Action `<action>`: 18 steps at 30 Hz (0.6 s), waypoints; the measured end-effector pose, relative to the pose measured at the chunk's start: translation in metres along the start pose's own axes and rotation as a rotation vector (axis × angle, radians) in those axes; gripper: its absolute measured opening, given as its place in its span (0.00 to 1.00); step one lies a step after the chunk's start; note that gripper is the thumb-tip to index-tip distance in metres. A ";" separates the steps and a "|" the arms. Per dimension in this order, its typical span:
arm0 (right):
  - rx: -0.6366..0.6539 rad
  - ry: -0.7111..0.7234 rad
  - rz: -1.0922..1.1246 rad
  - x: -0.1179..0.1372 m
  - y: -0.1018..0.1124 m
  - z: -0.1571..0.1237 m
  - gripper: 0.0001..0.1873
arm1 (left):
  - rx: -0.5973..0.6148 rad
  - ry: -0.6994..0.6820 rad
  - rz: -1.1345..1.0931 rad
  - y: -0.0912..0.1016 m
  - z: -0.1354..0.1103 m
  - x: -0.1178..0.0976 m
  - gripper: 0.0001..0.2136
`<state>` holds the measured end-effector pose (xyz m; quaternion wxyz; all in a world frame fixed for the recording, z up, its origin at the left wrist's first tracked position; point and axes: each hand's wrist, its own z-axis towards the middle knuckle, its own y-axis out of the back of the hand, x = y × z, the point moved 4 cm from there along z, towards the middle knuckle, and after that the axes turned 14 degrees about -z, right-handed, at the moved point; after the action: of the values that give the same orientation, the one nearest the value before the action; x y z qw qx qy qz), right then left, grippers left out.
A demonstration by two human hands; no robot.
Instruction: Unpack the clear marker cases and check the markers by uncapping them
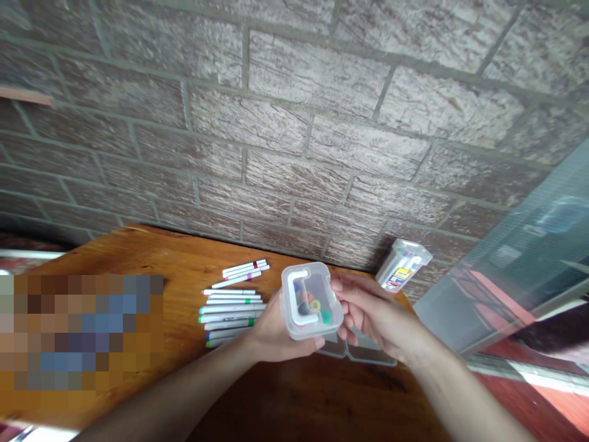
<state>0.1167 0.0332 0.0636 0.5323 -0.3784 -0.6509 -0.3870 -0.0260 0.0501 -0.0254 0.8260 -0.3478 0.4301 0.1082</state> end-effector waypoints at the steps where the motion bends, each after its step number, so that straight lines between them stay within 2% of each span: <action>1: 0.015 -0.025 0.020 -0.001 -0.003 0.002 0.22 | 0.034 -0.015 -0.003 -0.004 0.000 -0.004 0.21; 4: 0.030 -0.035 0.040 0.000 -0.011 0.008 0.26 | 0.093 -0.054 -0.025 -0.011 0.000 -0.014 0.23; 9: 0.110 -0.073 0.058 0.001 -0.018 0.019 0.30 | 0.085 -0.072 -0.032 -0.012 0.001 -0.021 0.22; 13: 0.161 -0.140 0.077 -0.002 -0.019 0.026 0.29 | 0.060 -0.057 -0.039 -0.004 0.001 -0.012 0.24; 18: 0.101 -0.193 0.095 -0.007 -0.019 0.031 0.23 | 0.013 -0.005 -0.045 0.017 -0.002 0.007 0.22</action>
<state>0.0883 0.0526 0.0506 0.5035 -0.4168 -0.6991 -0.2898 -0.0309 0.0604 -0.0403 0.8316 -0.3518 0.4207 0.0875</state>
